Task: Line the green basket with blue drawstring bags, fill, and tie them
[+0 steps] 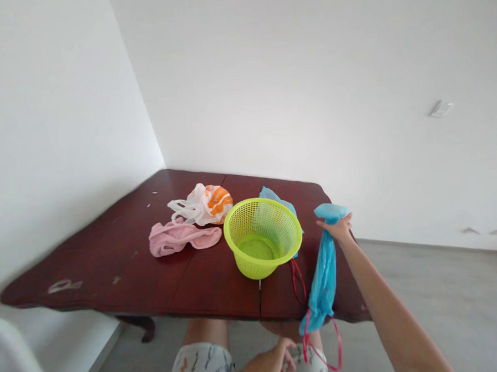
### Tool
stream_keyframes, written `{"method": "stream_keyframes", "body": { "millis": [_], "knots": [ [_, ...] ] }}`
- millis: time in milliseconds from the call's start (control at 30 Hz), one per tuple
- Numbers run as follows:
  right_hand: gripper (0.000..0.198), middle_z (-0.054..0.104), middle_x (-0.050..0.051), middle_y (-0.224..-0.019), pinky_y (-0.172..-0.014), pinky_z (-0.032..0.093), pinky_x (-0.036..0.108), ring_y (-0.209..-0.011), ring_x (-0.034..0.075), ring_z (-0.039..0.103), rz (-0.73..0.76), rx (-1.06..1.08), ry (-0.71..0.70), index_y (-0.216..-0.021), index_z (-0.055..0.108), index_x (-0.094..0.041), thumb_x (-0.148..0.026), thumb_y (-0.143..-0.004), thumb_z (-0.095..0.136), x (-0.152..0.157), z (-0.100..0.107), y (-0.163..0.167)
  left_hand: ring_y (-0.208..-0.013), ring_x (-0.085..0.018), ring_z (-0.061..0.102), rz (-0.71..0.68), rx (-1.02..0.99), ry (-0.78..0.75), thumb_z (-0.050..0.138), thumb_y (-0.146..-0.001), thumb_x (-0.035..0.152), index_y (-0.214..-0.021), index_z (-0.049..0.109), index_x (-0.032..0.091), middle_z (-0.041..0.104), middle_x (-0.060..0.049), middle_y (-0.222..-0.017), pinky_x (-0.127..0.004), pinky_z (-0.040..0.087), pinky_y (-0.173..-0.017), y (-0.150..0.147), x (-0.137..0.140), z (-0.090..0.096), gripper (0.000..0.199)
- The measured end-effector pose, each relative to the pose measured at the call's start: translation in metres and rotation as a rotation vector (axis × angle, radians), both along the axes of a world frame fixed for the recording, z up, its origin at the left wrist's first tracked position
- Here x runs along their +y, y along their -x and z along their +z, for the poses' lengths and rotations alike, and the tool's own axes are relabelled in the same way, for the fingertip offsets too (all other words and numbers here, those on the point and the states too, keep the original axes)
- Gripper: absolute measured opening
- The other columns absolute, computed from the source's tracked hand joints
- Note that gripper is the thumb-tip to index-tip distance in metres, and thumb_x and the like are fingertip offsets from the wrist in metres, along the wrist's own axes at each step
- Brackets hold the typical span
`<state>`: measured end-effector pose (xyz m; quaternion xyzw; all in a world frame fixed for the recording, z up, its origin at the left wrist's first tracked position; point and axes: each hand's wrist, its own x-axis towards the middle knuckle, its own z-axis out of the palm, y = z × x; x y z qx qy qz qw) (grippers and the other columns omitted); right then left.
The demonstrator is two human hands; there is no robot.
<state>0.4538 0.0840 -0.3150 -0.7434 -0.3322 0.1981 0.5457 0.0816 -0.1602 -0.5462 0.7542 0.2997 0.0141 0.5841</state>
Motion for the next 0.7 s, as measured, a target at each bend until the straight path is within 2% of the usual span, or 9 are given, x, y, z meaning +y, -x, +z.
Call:
{"method": "stream_keyframes", "body": {
  "millis": [67,100,133,200,233,333,400,533,700],
  "knots": [
    [0.189,0.001,0.042,-0.197,-0.149,0.019,0.072,-0.186,0.06,0.001,0.024,-0.147,0.067,-0.191,0.004,-0.003,-0.064,-0.048,0.112,-0.001,-0.022,0.008,-0.123,-0.037,0.082,0.081,0.072,-0.05,0.073,-0.092,0.051,-0.171,0.049,0.046,0.082,-0.01,-0.147,-0.051,0.059,-0.114,0.036,0.008,-0.001,0.083],
    [0.186,-0.011,0.038,-0.198,-0.149,0.009,0.075,-0.187,0.059,-0.007,0.051,-0.223,0.108,-0.193,-0.002,-0.007,-0.069,-0.057,0.108,-0.006,-0.038,0.014,-0.125,-0.037,0.082,0.133,0.108,-0.075,0.071,-0.092,0.049,-0.173,0.048,0.049,0.083,-0.008,-0.146,-0.051,0.058,-0.118,0.058,0.012,-0.001,0.084],
    [0.172,-0.016,0.034,-0.199,-0.147,0.008,0.08,-0.187,0.059,-0.004,0.104,-0.363,0.218,-0.194,-0.007,-0.012,-0.081,-0.073,0.095,-0.013,-0.057,0.019,-0.127,-0.037,0.082,0.213,0.149,-0.094,0.068,-0.093,0.049,-0.174,0.049,0.051,0.083,-0.007,-0.145,-0.051,0.058,-0.12,0.081,0.014,-0.002,0.084],
    [0.137,-0.012,0.027,-0.203,-0.144,0.011,0.086,-0.189,0.055,0.001,0.166,-0.586,0.428,-0.196,-0.008,-0.021,-0.09,-0.1,0.059,-0.031,-0.099,0.031,-0.137,-0.037,0.08,0.368,0.238,-0.103,0.063,-0.094,0.052,-0.173,0.051,0.058,0.082,-0.004,-0.147,-0.051,0.054,-0.127,0.127,0.018,-0.005,0.081],
    [0.123,-0.008,0.028,-0.203,-0.143,0.013,0.086,-0.189,0.054,0.004,0.188,-0.644,0.515,-0.196,-0.005,-0.018,-0.088,-0.107,0.042,-0.04,-0.118,0.036,-0.142,-0.038,0.078,0.452,0.269,-0.117,0.062,-0.092,0.054,-0.17,0.054,0.061,0.082,-0.002,-0.149,-0.052,0.052,-0.131,0.148,0.02,-0.008,0.078],
    [0.104,0.009,0.027,-0.203,-0.146,0.009,0.082,-0.189,0.05,0.011,0.25,-0.7,0.59,-0.196,0.017,-0.012,-0.075,-0.113,0.029,-0.056,-0.158,0.046,-0.158,-0.043,0.069,0.618,0.274,-0.183,0.062,-0.088,0.061,-0.154,0.067,0.065,0.079,0.006,-0.161,-0.056,0.044,-0.14,0.194,0.021,-0.024,0.066],
    [0.098,0.013,0.022,-0.204,-0.148,0.003,0.077,-0.19,0.046,0.01,0.285,-0.739,0.584,-0.195,0.026,-0.014,-0.07,-0.115,0.029,-0.054,-0.166,0.045,-0.161,-0.045,0.067,0.672,0.283,-0.233,0.063,-0.086,0.065,-0.14,0.075,0.064,0.081,0.007,-0.159,-0.056,0.043,-0.142,0.209,0.02,-0.039,0.055],
    [0.094,0.013,0.016,-0.204,-0.151,0.001,0.07,-0.191,0.04,0.01,0.33,-0.795,0.571,-0.196,0.027,-0.016,-0.067,-0.117,0.026,-0.028,-0.158,0.03,-0.157,-0.043,0.071,0.716,0.291,-0.332,0.057,-0.093,0.068,-0.121,0.083,0.058,0.086,0.006,-0.147,-0.052,0.043,-0.142,0.214,0.018,-0.065,0.04],
    [0.089,0.02,0.014,-0.204,-0.152,0.003,0.064,-0.191,0.035,0.013,0.376,-0.792,0.553,-0.195,0.032,-0.02,-0.064,-0.117,0.031,0.002,-0.142,0.007,-0.166,-0.044,0.063,0.758,0.441,-0.382,0.054,-0.091,0.063,-0.126,0.083,0.054,0.084,0.005,-0.153,-0.051,0.035,-0.147,0.203,0.039,-0.07,0.047]
  ]
}}
